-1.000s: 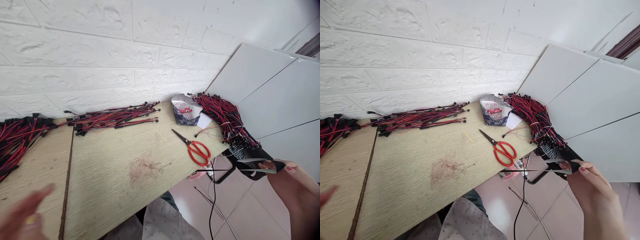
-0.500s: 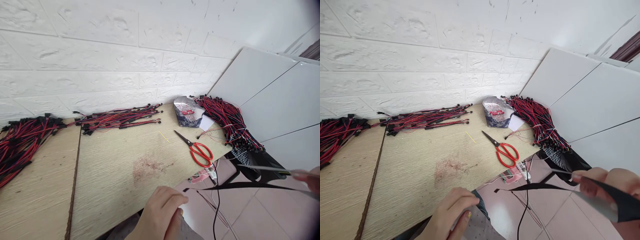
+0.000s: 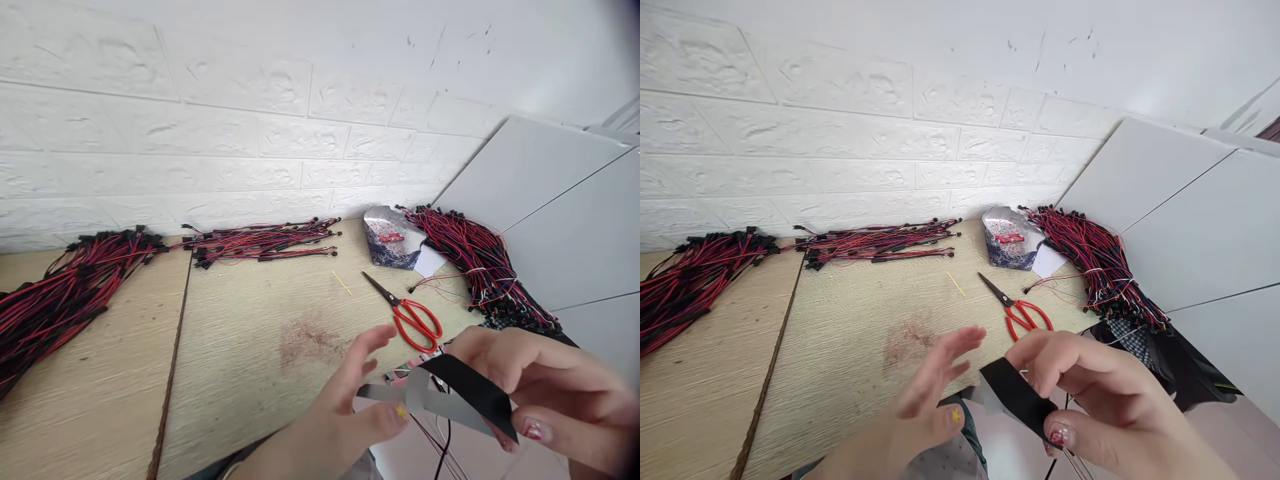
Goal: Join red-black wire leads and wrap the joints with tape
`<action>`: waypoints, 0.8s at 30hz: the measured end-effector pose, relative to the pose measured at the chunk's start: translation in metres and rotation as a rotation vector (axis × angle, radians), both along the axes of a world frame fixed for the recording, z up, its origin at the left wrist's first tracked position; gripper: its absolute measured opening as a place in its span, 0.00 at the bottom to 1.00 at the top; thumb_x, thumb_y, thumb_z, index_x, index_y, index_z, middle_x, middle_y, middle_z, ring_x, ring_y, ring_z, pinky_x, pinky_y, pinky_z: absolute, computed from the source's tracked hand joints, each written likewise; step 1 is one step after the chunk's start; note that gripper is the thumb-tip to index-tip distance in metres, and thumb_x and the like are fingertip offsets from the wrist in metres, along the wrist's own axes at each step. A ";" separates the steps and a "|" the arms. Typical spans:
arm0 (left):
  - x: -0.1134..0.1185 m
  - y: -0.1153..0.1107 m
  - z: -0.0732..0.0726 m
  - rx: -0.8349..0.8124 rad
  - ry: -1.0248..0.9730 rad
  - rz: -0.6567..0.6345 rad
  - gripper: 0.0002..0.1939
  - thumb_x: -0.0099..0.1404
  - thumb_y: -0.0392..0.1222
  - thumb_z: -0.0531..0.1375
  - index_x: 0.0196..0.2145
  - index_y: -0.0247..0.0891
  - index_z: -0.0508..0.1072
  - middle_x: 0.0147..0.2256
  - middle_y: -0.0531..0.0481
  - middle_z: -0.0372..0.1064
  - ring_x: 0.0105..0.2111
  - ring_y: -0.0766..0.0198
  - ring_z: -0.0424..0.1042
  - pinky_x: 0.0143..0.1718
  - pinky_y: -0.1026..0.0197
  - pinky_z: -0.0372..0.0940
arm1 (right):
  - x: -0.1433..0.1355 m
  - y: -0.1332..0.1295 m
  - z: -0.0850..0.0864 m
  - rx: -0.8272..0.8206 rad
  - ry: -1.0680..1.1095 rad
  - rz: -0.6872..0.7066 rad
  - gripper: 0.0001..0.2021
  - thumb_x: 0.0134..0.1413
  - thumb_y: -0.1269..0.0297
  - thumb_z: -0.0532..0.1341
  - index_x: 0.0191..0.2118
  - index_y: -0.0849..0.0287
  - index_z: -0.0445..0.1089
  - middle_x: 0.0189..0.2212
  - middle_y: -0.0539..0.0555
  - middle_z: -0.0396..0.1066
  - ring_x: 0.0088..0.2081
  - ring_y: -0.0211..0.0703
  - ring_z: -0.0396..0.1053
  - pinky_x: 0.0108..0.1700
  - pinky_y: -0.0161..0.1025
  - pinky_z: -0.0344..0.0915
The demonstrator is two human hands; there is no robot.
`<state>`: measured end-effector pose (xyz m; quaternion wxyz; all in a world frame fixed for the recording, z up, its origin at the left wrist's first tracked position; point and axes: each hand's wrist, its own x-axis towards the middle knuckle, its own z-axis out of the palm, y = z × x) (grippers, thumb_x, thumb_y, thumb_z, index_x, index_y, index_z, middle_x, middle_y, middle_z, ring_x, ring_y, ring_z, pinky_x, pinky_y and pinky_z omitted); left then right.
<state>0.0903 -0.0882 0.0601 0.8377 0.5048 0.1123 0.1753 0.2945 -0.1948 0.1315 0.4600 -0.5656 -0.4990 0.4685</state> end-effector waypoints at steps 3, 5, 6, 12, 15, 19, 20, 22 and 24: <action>0.001 0.007 0.004 0.115 0.012 0.007 0.25 0.61 0.46 0.62 0.55 0.47 0.63 0.55 0.45 0.63 0.59 0.53 0.58 0.56 0.49 0.59 | 0.002 -0.001 0.002 -0.048 0.054 0.076 0.05 0.53 0.56 0.62 0.37 0.47 0.71 0.41 0.57 0.71 0.26 0.40 0.66 0.22 0.33 0.63; 0.005 0.008 0.008 0.194 0.058 0.086 0.21 0.61 0.43 0.62 0.52 0.45 0.66 0.49 0.45 0.68 0.54 0.55 0.63 0.50 0.53 0.64 | 0.006 -0.006 0.001 -0.062 0.072 0.072 0.06 0.54 0.56 0.61 0.37 0.47 0.71 0.42 0.57 0.70 0.27 0.40 0.66 0.22 0.33 0.65; 0.007 0.009 0.010 0.246 0.092 0.116 0.20 0.61 0.41 0.62 0.51 0.45 0.67 0.49 0.46 0.68 0.53 0.56 0.64 0.49 0.54 0.65 | 0.008 -0.007 0.000 -0.063 0.079 0.091 0.06 0.54 0.56 0.61 0.38 0.47 0.71 0.42 0.57 0.70 0.28 0.41 0.66 0.23 0.33 0.66; 0.021 0.009 0.021 0.355 0.098 0.029 0.09 0.64 0.38 0.57 0.41 0.39 0.74 0.40 0.48 0.72 0.41 0.60 0.70 0.43 0.58 0.66 | 0.017 -0.002 -0.002 -0.072 0.125 0.205 0.06 0.55 0.60 0.60 0.40 0.46 0.70 0.51 0.58 0.66 0.34 0.46 0.70 0.23 0.35 0.70; 0.027 0.010 0.019 0.333 0.163 0.144 0.09 0.66 0.39 0.54 0.37 0.38 0.74 0.36 0.49 0.73 0.39 0.62 0.71 0.39 0.61 0.66 | 0.017 0.000 0.000 -0.096 0.161 0.189 0.06 0.54 0.62 0.61 0.39 0.47 0.70 0.48 0.57 0.67 0.31 0.42 0.69 0.23 0.33 0.69; 0.027 0.014 0.013 0.522 0.173 0.378 0.09 0.67 0.35 0.54 0.35 0.38 0.75 0.34 0.51 0.74 0.36 0.65 0.71 0.39 0.64 0.65 | 0.015 -0.007 0.001 -0.112 0.195 0.167 0.06 0.54 0.60 0.61 0.39 0.46 0.71 0.50 0.56 0.67 0.29 0.40 0.69 0.24 0.33 0.70; 0.025 0.015 0.012 0.572 0.160 0.418 0.10 0.67 0.34 0.53 0.36 0.38 0.75 0.35 0.51 0.74 0.37 0.65 0.72 0.40 0.64 0.65 | 0.014 -0.009 0.001 -0.119 0.194 0.158 0.06 0.53 0.59 0.62 0.39 0.47 0.71 0.51 0.56 0.67 0.30 0.41 0.69 0.25 0.34 0.70; 0.021 0.019 0.012 0.653 0.130 0.474 0.11 0.66 0.32 0.53 0.39 0.39 0.75 0.36 0.50 0.75 0.38 0.65 0.72 0.42 0.64 0.65 | 0.011 -0.011 0.001 -0.137 0.187 0.121 0.06 0.51 0.58 0.64 0.37 0.48 0.72 0.51 0.56 0.67 0.33 0.44 0.70 0.26 0.36 0.70; 0.015 0.023 0.012 0.721 0.106 0.533 0.13 0.65 0.30 0.53 0.39 0.39 0.76 0.36 0.49 0.75 0.37 0.64 0.73 0.41 0.63 0.66 | 0.007 -0.011 0.001 -0.149 0.184 0.074 0.07 0.50 0.56 0.65 0.35 0.49 0.72 0.49 0.57 0.69 0.32 0.44 0.70 0.24 0.35 0.69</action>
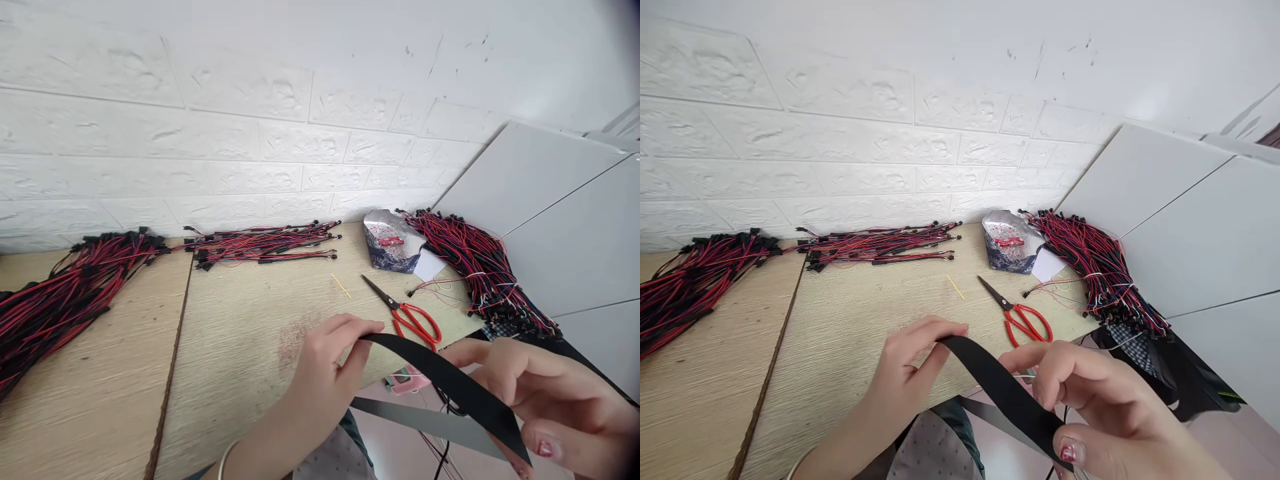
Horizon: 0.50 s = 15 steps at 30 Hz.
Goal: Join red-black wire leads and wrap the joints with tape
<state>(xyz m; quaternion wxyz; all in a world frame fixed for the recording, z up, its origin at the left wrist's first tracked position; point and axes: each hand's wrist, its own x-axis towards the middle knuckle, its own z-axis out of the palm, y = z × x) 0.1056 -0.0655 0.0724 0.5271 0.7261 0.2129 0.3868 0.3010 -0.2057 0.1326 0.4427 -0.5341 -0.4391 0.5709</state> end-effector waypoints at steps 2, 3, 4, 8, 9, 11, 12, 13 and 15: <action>-0.006 0.004 0.002 0.060 -0.018 0.048 0.14 0.64 0.29 0.53 0.40 0.38 0.76 0.36 0.48 0.75 0.37 0.63 0.74 0.40 0.62 0.67 | -0.004 0.002 0.000 -0.015 0.001 -0.017 0.07 0.50 0.56 0.65 0.35 0.49 0.73 0.45 0.57 0.70 0.28 0.41 0.68 0.23 0.34 0.68; -0.009 0.006 0.003 0.085 -0.028 0.069 0.14 0.64 0.28 0.53 0.41 0.38 0.76 0.36 0.48 0.76 0.37 0.63 0.74 0.39 0.63 0.68 | -0.005 0.003 -0.001 -0.024 0.007 -0.027 0.07 0.50 0.56 0.65 0.35 0.50 0.72 0.43 0.57 0.71 0.27 0.40 0.67 0.22 0.34 0.68; -0.013 0.008 0.005 0.106 -0.035 0.090 0.15 0.64 0.28 0.53 0.42 0.39 0.75 0.37 0.48 0.76 0.37 0.64 0.74 0.39 0.63 0.68 | -0.006 0.004 -0.002 -0.032 0.012 -0.032 0.06 0.51 0.57 0.64 0.35 0.50 0.72 0.40 0.57 0.71 0.27 0.39 0.66 0.22 0.33 0.68; -0.023 0.015 0.015 0.178 -0.043 0.176 0.17 0.65 0.28 0.53 0.46 0.40 0.74 0.38 0.50 0.76 0.39 0.65 0.74 0.40 0.64 0.68 | -0.009 0.011 -0.007 -0.064 0.021 0.070 0.05 0.55 0.62 0.62 0.37 0.53 0.70 0.33 0.55 0.67 0.27 0.37 0.66 0.24 0.34 0.71; -0.025 0.016 0.018 0.201 -0.038 0.195 0.17 0.65 0.27 0.53 0.46 0.40 0.74 0.39 0.50 0.76 0.39 0.66 0.73 0.40 0.65 0.68 | -0.010 0.014 -0.008 -0.073 0.021 0.088 0.04 0.55 0.62 0.62 0.37 0.54 0.69 0.31 0.53 0.65 0.26 0.36 0.65 0.25 0.34 0.71; -0.026 0.018 0.024 0.254 -0.025 0.219 0.18 0.65 0.26 0.53 0.47 0.40 0.73 0.40 0.51 0.75 0.40 0.67 0.73 0.41 0.66 0.67 | -0.015 0.021 -0.008 -0.090 0.036 0.072 0.05 0.56 0.63 0.62 0.36 0.56 0.67 0.27 0.49 0.62 0.24 0.32 0.64 0.24 0.32 0.71; -0.026 0.019 0.026 0.287 -0.022 0.225 0.19 0.64 0.26 0.52 0.47 0.40 0.73 0.41 0.50 0.74 0.41 0.68 0.72 0.41 0.67 0.67 | -0.018 0.024 -0.008 -0.093 0.048 0.048 0.05 0.55 0.62 0.62 0.35 0.57 0.66 0.26 0.48 0.61 0.23 0.31 0.63 0.23 0.31 0.70; -0.026 0.020 0.028 0.323 -0.022 0.228 0.19 0.64 0.25 0.52 0.47 0.40 0.73 0.41 0.50 0.74 0.42 0.68 0.72 0.42 0.67 0.67 | -0.021 0.026 -0.008 -0.093 0.063 0.033 0.07 0.55 0.61 0.63 0.34 0.57 0.65 0.26 0.47 0.61 0.22 0.30 0.63 0.23 0.30 0.69; -0.024 0.024 0.033 0.405 -0.021 0.239 0.20 0.64 0.24 0.52 0.48 0.39 0.73 0.43 0.50 0.73 0.43 0.67 0.71 0.44 0.66 0.66 | -0.025 0.029 -0.008 -0.100 0.083 0.026 0.09 0.54 0.60 0.64 0.34 0.57 0.64 0.25 0.46 0.63 0.20 0.29 0.64 0.21 0.28 0.67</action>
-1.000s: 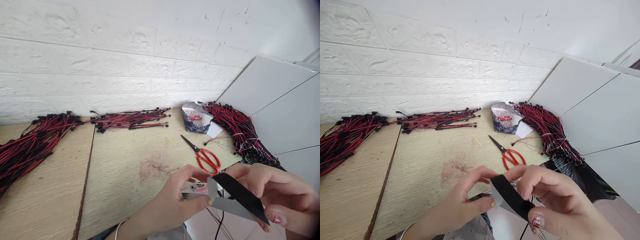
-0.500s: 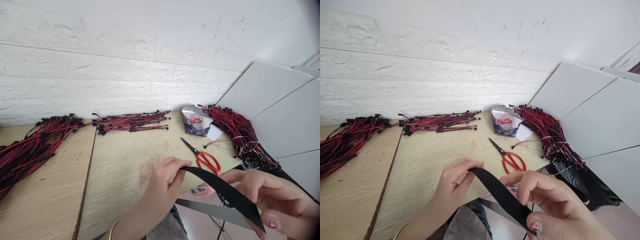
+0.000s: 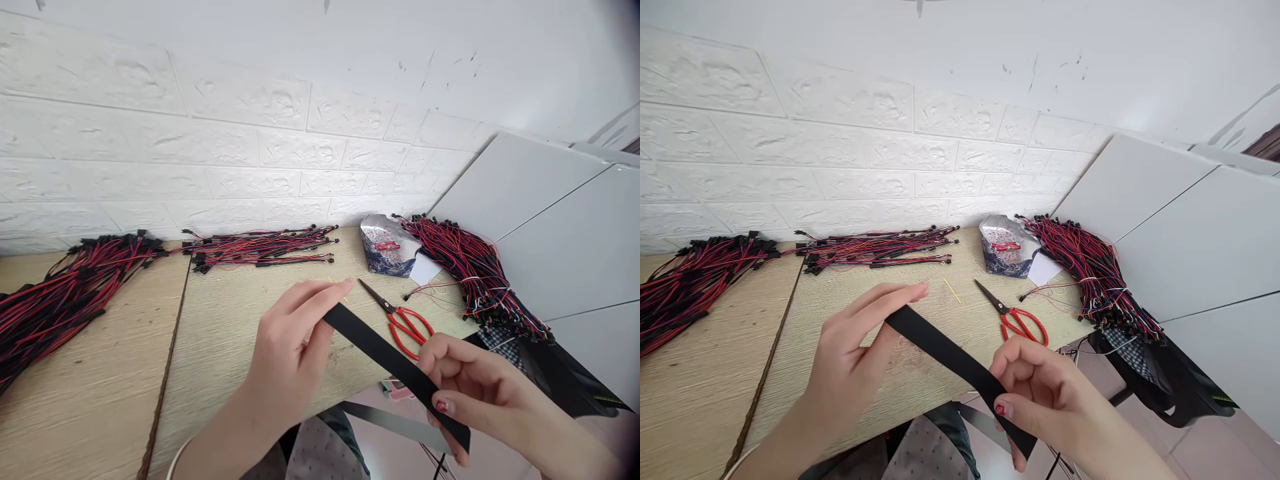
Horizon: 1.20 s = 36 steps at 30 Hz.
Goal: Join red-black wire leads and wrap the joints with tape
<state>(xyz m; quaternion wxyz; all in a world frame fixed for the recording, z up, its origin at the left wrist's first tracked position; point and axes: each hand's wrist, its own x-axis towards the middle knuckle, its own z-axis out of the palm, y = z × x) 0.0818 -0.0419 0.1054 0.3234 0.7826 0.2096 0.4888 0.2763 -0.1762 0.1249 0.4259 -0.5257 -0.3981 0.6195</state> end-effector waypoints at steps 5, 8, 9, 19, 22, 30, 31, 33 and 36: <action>0.010 0.016 0.008 0.190 0.078 0.065 0.20 0.64 0.25 0.50 0.49 0.36 0.72 0.45 0.46 0.71 0.46 0.64 0.69 0.47 0.60 0.64 | -0.001 0.004 -0.005 -0.071 -0.068 -0.045 0.11 0.55 0.56 0.62 0.34 0.57 0.62 0.21 0.45 0.68 0.16 0.30 0.66 0.18 0.27 0.62; 0.026 0.036 0.007 0.303 0.179 0.109 0.20 0.66 0.27 0.49 0.53 0.36 0.69 0.45 0.45 0.71 0.45 0.61 0.69 0.46 0.57 0.64 | 0.002 0.012 -0.012 -0.032 -0.123 -0.134 0.13 0.53 0.55 0.63 0.35 0.56 0.61 0.20 0.44 0.68 0.15 0.32 0.67 0.18 0.28 0.61; 0.034 0.046 0.005 0.345 0.228 0.124 0.21 0.66 0.28 0.49 0.55 0.36 0.67 0.45 0.45 0.72 0.44 0.61 0.69 0.45 0.57 0.65 | 0.003 0.017 -0.014 -0.010 -0.145 -0.178 0.13 0.52 0.55 0.63 0.35 0.56 0.61 0.19 0.44 0.68 0.15 0.33 0.67 0.18 0.29 0.61; 0.160 0.153 0.014 0.473 0.734 0.194 0.24 0.69 0.32 0.48 0.61 0.40 0.58 0.39 0.45 0.72 0.36 0.60 0.70 0.33 0.61 0.61 | 0.048 0.096 -0.002 0.182 -0.216 -0.509 0.17 0.44 0.55 0.68 0.35 0.56 0.62 0.17 0.44 0.69 0.16 0.38 0.69 0.21 0.34 0.65; 0.194 0.179 0.020 0.458 0.784 0.205 0.24 0.69 0.34 0.47 0.62 0.40 0.57 0.39 0.43 0.72 0.37 0.59 0.70 0.33 0.61 0.60 | 0.075 0.131 -0.002 0.225 -0.213 -0.561 0.19 0.39 0.54 0.69 0.32 0.57 0.62 0.17 0.45 0.70 0.15 0.38 0.69 0.20 0.34 0.65; 0.256 0.235 -0.023 0.421 0.807 0.158 0.17 0.67 0.29 0.48 0.51 0.31 0.68 0.38 0.38 0.72 0.37 0.56 0.72 0.35 0.57 0.63 | 0.133 0.203 -0.042 0.144 -0.075 -0.677 0.17 0.33 0.63 0.70 0.28 0.57 0.61 0.15 0.47 0.71 0.14 0.37 0.68 0.18 0.32 0.64; 0.259 0.239 -0.032 0.413 0.811 0.143 0.15 0.67 0.29 0.48 0.47 0.30 0.70 0.38 0.38 0.72 0.37 0.56 0.72 0.36 0.57 0.64 | 0.137 0.207 -0.049 0.133 -0.073 -0.681 0.16 0.33 0.63 0.69 0.27 0.57 0.61 0.15 0.47 0.71 0.14 0.37 0.68 0.18 0.32 0.64; 0.263 0.246 -0.051 0.390 0.818 0.122 0.12 0.68 0.32 0.50 0.42 0.31 0.72 0.37 0.41 0.72 0.36 0.59 0.72 0.37 0.57 0.65 | 0.143 0.212 -0.060 0.117 -0.070 -0.687 0.15 0.33 0.64 0.69 0.26 0.57 0.61 0.15 0.47 0.71 0.14 0.37 0.68 0.18 0.32 0.64; 0.269 0.254 -0.072 0.352 0.816 0.097 0.09 0.67 0.37 0.55 0.41 0.32 0.71 0.37 0.47 0.72 0.37 0.61 0.72 0.40 0.54 0.67 | 0.149 0.213 -0.070 0.094 -0.063 -0.695 0.15 0.33 0.63 0.69 0.26 0.57 0.62 0.15 0.48 0.71 0.14 0.38 0.68 0.18 0.33 0.63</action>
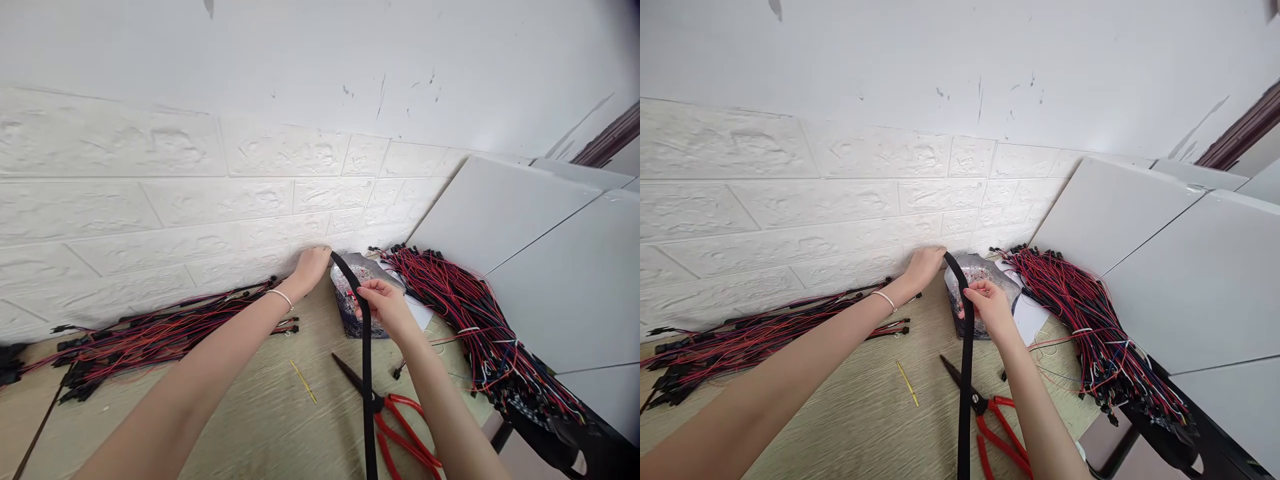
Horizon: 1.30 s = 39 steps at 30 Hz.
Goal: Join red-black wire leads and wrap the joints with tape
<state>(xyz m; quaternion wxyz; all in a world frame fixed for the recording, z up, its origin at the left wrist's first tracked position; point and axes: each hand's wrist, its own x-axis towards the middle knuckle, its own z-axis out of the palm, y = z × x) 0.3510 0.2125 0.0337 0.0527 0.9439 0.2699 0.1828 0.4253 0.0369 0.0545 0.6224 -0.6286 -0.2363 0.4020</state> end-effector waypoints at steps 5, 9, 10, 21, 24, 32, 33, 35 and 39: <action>0.001 0.000 -0.004 -0.080 -0.031 -0.062 0.15 0.67 0.30 0.49 0.45 0.32 0.72 0.41 0.41 0.73 0.41 0.58 0.71 0.43 0.54 0.65 | 0.001 -0.008 0.002 -0.004 0.048 0.038 0.16 0.33 0.61 0.71 0.27 0.58 0.64 0.16 0.48 0.71 0.15 0.36 0.67 0.19 0.32 0.65; -0.020 -0.006 0.015 -0.163 0.002 -0.198 0.20 0.65 0.31 0.48 0.48 0.37 0.74 0.44 0.41 0.72 0.44 0.57 0.69 0.44 0.55 0.62 | 0.002 -0.028 0.012 0.015 0.165 0.112 0.15 0.36 0.61 0.71 0.28 0.60 0.67 0.14 0.46 0.68 0.13 0.29 0.62 0.13 0.25 0.56; -0.028 -0.006 0.022 -0.198 0.032 -0.248 0.19 0.64 0.32 0.49 0.47 0.39 0.75 0.43 0.43 0.73 0.42 0.58 0.70 0.43 0.57 0.62 | 0.004 -0.034 0.015 0.012 0.213 0.137 0.15 0.36 0.61 0.72 0.27 0.60 0.67 0.14 0.45 0.66 0.12 0.27 0.59 0.11 0.23 0.53; -0.097 -0.045 0.105 -0.694 0.504 -0.585 0.08 0.50 0.34 0.57 0.17 0.36 0.74 0.17 0.54 0.66 0.20 0.69 0.63 0.22 0.67 0.56 | 0.013 -0.098 0.024 -0.100 0.541 0.318 0.10 0.40 0.68 0.69 0.23 0.62 0.66 0.11 0.40 0.58 0.07 0.18 0.41 0.07 0.18 0.41; -0.107 -0.059 0.114 -0.712 0.544 -0.581 0.09 0.51 0.34 0.57 0.17 0.38 0.74 0.17 0.53 0.67 0.21 0.68 0.63 0.23 0.66 0.57 | 0.004 -0.108 0.028 -0.098 0.518 0.303 0.08 0.42 0.68 0.67 0.24 0.62 0.67 0.11 0.39 0.57 0.07 0.18 0.38 0.08 0.19 0.39; -0.114 -0.061 0.102 -0.331 0.434 -0.409 0.09 0.53 0.34 0.57 0.23 0.39 0.78 0.19 0.53 0.69 0.19 0.66 0.63 0.24 0.63 0.56 | -0.023 -0.117 0.036 -0.149 0.256 0.226 0.11 0.40 0.62 0.69 0.27 0.59 0.67 0.12 0.43 0.61 0.08 0.23 0.48 0.10 0.24 0.40; -0.110 -0.058 0.098 -0.272 0.387 -0.366 0.10 0.54 0.33 0.56 0.24 0.38 0.78 0.20 0.52 0.69 0.20 0.66 0.64 0.25 0.62 0.57 | -0.027 -0.116 0.034 -0.136 0.229 0.228 0.12 0.41 0.61 0.69 0.30 0.59 0.67 0.13 0.44 0.63 0.09 0.25 0.51 0.10 0.24 0.43; -0.098 -0.053 0.088 -0.157 0.291 -0.288 0.12 0.57 0.33 0.54 0.27 0.36 0.78 0.24 0.48 0.72 0.24 0.63 0.67 0.29 0.60 0.58 | -0.036 -0.111 0.029 -0.090 0.168 0.232 0.14 0.42 0.61 0.69 0.34 0.59 0.67 0.16 0.46 0.68 0.11 0.29 0.59 0.13 0.26 0.50; -0.065 -0.039 0.066 -0.015 0.151 -0.178 0.16 0.63 0.34 0.49 0.33 0.33 0.78 0.32 0.40 0.74 0.34 0.56 0.71 0.36 0.57 0.61 | -0.044 -0.088 0.014 0.022 0.053 0.171 0.17 0.42 0.58 0.69 0.36 0.58 0.64 0.19 0.47 0.71 0.15 0.34 0.66 0.19 0.30 0.60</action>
